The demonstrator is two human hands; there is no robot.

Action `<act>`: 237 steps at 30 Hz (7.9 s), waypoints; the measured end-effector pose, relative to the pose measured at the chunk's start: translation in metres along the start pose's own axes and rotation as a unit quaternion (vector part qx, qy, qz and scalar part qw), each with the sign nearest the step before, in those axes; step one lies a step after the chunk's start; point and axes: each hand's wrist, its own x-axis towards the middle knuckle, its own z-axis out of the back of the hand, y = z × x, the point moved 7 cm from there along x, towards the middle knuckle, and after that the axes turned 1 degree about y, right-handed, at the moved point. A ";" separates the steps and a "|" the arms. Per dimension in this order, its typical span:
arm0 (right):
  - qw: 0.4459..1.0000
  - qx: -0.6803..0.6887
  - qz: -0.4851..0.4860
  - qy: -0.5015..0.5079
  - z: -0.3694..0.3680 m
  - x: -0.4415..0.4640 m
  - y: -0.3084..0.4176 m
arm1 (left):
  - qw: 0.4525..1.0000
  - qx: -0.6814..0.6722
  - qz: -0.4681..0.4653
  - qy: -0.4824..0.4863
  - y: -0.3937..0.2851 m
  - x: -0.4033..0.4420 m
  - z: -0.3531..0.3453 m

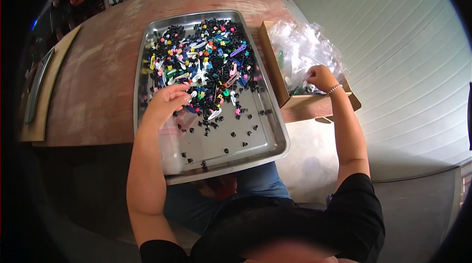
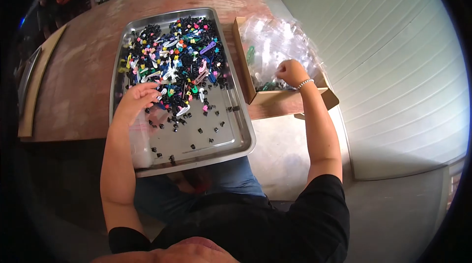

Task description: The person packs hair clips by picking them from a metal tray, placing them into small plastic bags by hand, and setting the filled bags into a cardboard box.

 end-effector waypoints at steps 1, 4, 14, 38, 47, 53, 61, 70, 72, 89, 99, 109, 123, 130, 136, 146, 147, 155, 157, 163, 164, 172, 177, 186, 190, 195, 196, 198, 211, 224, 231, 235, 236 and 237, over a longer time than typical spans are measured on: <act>0.999 -0.017 0.012 -0.028 0.005 0.010 -0.004 | 1.000 -0.003 0.003 0.002 0.000 0.000 0.000; 0.994 -0.046 0.027 -0.097 0.026 0.032 -0.003 | 1.000 -0.003 0.003 0.009 0.001 0.002 -0.001; 0.984 -0.144 0.066 -0.080 0.055 0.012 0.037 | 1.000 -0.026 0.017 0.004 0.000 -0.001 -0.001; 0.823 0.029 0.547 0.152 -0.167 -0.095 0.350 | 0.992 -0.037 -0.008 -0.122 -0.006 -0.009 0.046; 0.766 -0.065 0.640 0.005 -0.199 -0.102 0.357 | 0.994 0.073 0.076 0.024 0.008 -0.007 0.020; 0.737 -0.062 0.673 -0.002 -0.198 -0.106 0.358 | 0.989 0.111 0.088 0.032 0.009 -0.013 0.017; 0.762 0.057 0.644 -0.031 -0.176 -0.097 0.363 | 0.986 0.156 0.042 0.027 0.012 -0.009 0.018; 0.796 0.013 0.590 -0.130 -0.103 -0.063 0.341 | 0.985 -0.133 0.106 -0.033 0.002 -0.015 0.018; 0.809 0.013 0.568 -0.149 -0.097 -0.054 0.334 | 0.981 -0.167 0.093 -0.032 0.001 -0.015 0.017; 0.931 0.234 0.279 0.024 -0.119 -0.013 0.300 | 1.000 -0.014 -0.024 -0.013 0.005 0.000 0.005; 0.920 0.287 0.253 0.090 -0.128 -0.002 0.289 | 0.999 0.042 -0.004 0.025 0.001 -0.002 -0.010; 0.893 0.199 0.394 0.090 -0.117 -0.023 0.310 | 0.990 0.137 -0.020 -0.002 -0.004 -0.003 -0.007; 0.863 0.104 0.469 0.154 -0.103 -0.055 0.321 | 0.981 0.032 -0.121 0.146 -0.024 -0.016 -0.033; 0.853 0.331 0.387 0.113 -0.075 -0.030 0.300 | 0.982 -0.118 -0.034 0.146 -0.019 -0.017 -0.035; 0.963 0.093 0.204 0.152 -0.074 -0.015 0.237 | 0.996 -0.026 -0.035 0.074 -0.018 -0.011 -0.020; 0.963 0.011 0.219 0.156 -0.123 -0.039 0.198 | 0.993 0.033 -0.024 0.111 -0.010 -0.005 -0.030; 0.959 -0.006 0.246 0.142 -0.125 -0.038 0.202 | 0.993 0.048 -0.025 0.109 -0.011 -0.006 -0.030; 0.946 0.013 0.297 0.131 -0.127 -0.038 0.209 | 0.991 0.057 -0.045 0.108 -0.013 -0.006 -0.031; 0.948 0.057 0.276 0.145 -0.121 -0.035 0.210 | 0.990 0.061 -0.051 0.114 -0.013 -0.007 -0.033; 0.936 0.178 0.290 0.093 -0.060 -0.043 0.264 | 0.987 0.000 -0.046 0.154 -0.015 -0.008 -0.042; 0.933 0.169 0.309 0.071 -0.051 -0.044 0.276 | 0.987 0.004 -0.048 0.155 -0.015 -0.009 -0.042; 0.874 0.084 0.475 -0.056 -0.061 -0.035 0.329 | 0.981 -0.115 -0.036 0.150 -0.013 -0.010 -0.035; 0.910 0.239 0.335 0.045 -0.061 -0.017 0.322 | 0.977 -0.164 -0.040 0.133 -0.025 -0.015 -0.030; 0.977 -0.004 0.202 0.074 -0.090 0.019 0.235 | 0.988 -0.151 -0.017 0.014 -0.017 -0.006 -0.006; 0.983 -0.012 0.154 0.101 -0.116 0.022 0.208 | 0.992 -0.128 -0.012 0.014 -0.015 -0.004 -0.006; 0.980 -0.037 0.193 -0.002 -0.105 0.027 0.208 | 0.993 -0.120 -0.006 0.017 -0.013 -0.004 -0.007; 0.981 -0.036 0.192 -0.004 -0.108 0.028 0.207 | 0.993 -0.116 -0.004 0.017 -0.013 -0.004 -0.007; 0.977 -0.074 0.194 -0.053 -0.111 0.028 0.209 | 0.993 -0.119 0.003 0.012 -0.012 -0.006 -0.008; 0.938 0.051 0.344 -0.013 -0.112 0.007 0.251 | 0.994 -0.109 -0.009 0.024 -0.015 -0.007 -0.008; 0.944 -0.097 0.315 -0.030 -0.160 0.003 0.247 | 0.998 -0.064 -0.010 0.016 0.014 -0.004 -0.006; 0.957 0.001 0.285 -0.060 -0.133 0.006 0.248 | 0.996 -0.087 -0.018 0.018 0.012 -0.001 -0.002; 0.967 0.053 0.248 -0.040 -0.134 0.004 0.249 | 0.995 -0.093 -0.024 0.032 0.017 -0.001 -0.002; 0.967 0.092 0.236 -0.020 -0.138 0.005 0.246 | 0.995 -0.090 -0.025 0.030 0.018 -0.001 -0.001; 0.966 0.131 0.223 0.002 -0.142 0.007 0.242 | 0.995 -0.090 -0.022 0.031 0.020 0.000 -0.002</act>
